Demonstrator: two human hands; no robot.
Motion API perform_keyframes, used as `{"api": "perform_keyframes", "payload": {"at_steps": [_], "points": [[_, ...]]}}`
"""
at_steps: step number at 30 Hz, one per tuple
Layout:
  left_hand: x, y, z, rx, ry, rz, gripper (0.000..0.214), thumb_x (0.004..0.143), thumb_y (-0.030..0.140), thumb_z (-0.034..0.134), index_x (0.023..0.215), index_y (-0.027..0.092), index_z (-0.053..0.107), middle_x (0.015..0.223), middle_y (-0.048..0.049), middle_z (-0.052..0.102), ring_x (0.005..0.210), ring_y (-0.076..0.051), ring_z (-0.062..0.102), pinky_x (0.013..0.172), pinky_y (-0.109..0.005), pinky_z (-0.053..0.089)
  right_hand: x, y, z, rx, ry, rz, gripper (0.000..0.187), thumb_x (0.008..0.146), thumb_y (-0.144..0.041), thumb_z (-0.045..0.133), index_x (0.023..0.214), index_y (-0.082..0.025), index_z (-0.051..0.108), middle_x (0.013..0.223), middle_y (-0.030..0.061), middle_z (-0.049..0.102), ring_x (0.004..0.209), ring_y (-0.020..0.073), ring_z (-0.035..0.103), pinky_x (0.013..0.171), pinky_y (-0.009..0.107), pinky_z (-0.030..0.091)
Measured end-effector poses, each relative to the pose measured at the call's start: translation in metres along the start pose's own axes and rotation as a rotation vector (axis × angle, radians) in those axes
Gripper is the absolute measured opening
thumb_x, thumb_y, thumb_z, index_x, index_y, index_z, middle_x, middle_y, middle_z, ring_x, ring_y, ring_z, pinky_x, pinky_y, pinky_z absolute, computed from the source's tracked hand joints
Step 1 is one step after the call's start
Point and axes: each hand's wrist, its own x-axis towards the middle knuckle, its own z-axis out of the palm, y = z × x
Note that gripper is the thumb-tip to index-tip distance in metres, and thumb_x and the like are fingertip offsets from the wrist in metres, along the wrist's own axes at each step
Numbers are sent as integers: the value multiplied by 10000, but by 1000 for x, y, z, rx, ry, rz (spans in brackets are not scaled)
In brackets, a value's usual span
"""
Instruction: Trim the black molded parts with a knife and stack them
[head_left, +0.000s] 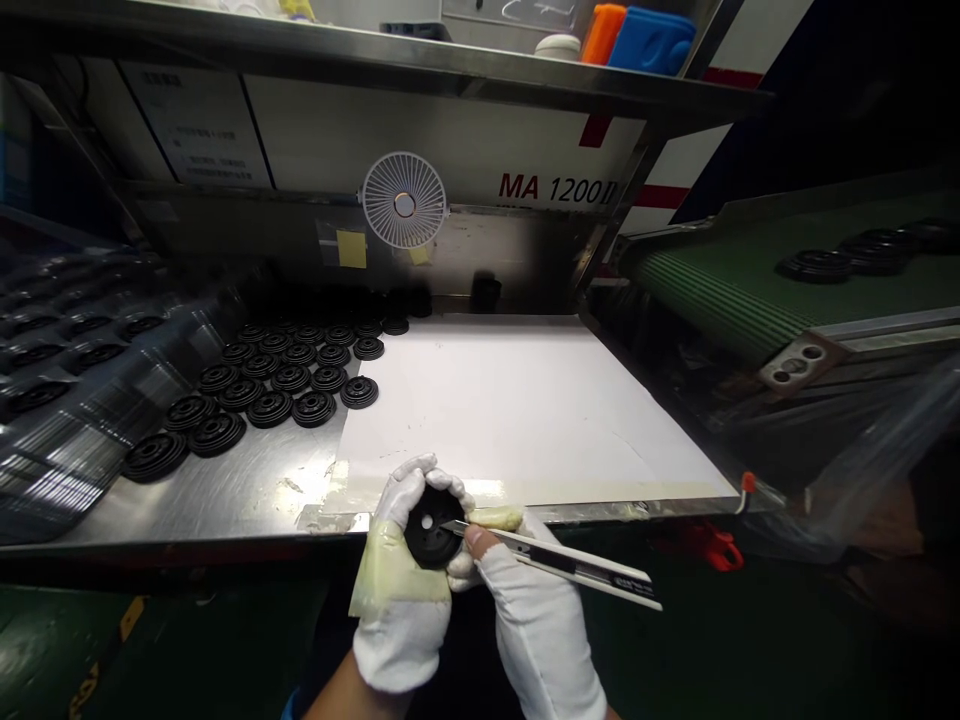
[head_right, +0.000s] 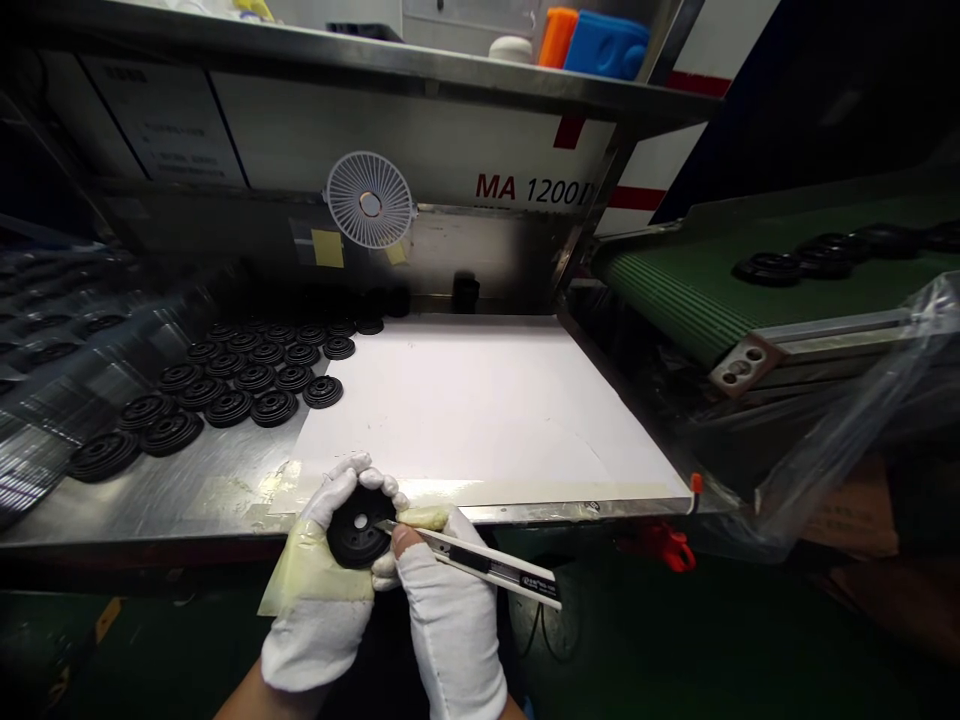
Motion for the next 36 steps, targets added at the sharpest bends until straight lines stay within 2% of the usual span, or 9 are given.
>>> {"api": "perform_keyframes", "payload": {"at_steps": [5, 9, 15, 20, 27, 33, 36], "points": [[0, -2, -3, 9, 29, 19, 321, 721, 209, 615, 1036, 235, 562, 894, -24, 560, 699, -143, 556, 346, -150, 338, 1, -2, 0, -25, -27, 13, 134, 783, -270, 633, 728, -161, 575, 594, -23, 618, 538, 112, 588, 539, 239, 517], [-1, 1, 1, -8, 12, -13, 209, 807, 252, 523, 1014, 250, 549, 872, -1, 526, 661, -122, 537, 347, -153, 314, 2, -5, -1, -11, -36, 66, 114, 766, -251, 647, 753, -159, 580, 591, -16, 625, 572, 130, 609, 536, 239, 520], [0, 2, 3, -13, -16, -45, 168, 851, 280, 457, 999, 256, 535, 860, 6, 498, 644, -108, 514, 354, -149, 292, -1, -3, -1, -47, -18, -15, 134, 788, -271, 633, 729, -162, 583, 609, -20, 623, 546, 111, 589, 554, 239, 519], [0, 0, 1, 2, -1, -7, 189, 844, 252, 470, 1022, 245, 532, 885, -7, 497, 676, -116, 516, 355, -145, 305, 1, -6, -2, -33, -55, 26, 116, 777, -270, 645, 753, -168, 595, 615, -21, 625, 562, 110, 601, 577, 230, 526], [0, 1, 1, 12, -17, -5, 198, 844, 245, 468, 1031, 252, 534, 893, -10, 499, 711, -126, 529, 363, -144, 316, 0, -6, 0, -43, -7, -2, 117, 775, -276, 650, 758, -165, 620, 599, -26, 619, 579, 97, 602, 658, 228, 527], [-1, 1, 3, 16, 24, -17, 185, 834, 284, 480, 1006, 247, 537, 852, 4, 494, 585, -94, 482, 349, -154, 297, 2, -8, -3, -11, -60, 39, 123, 764, -276, 648, 771, -156, 623, 613, -1, 623, 599, 142, 618, 543, 239, 528], [-2, 3, 6, 3, 30, -30, 173, 833, 296, 480, 990, 249, 537, 843, 8, 493, 571, -91, 473, 351, -158, 292, 2, -7, -4, -10, -47, 49, 135, 760, -284, 652, 768, -153, 621, 625, 1, 630, 587, 140, 615, 560, 252, 535]]}}
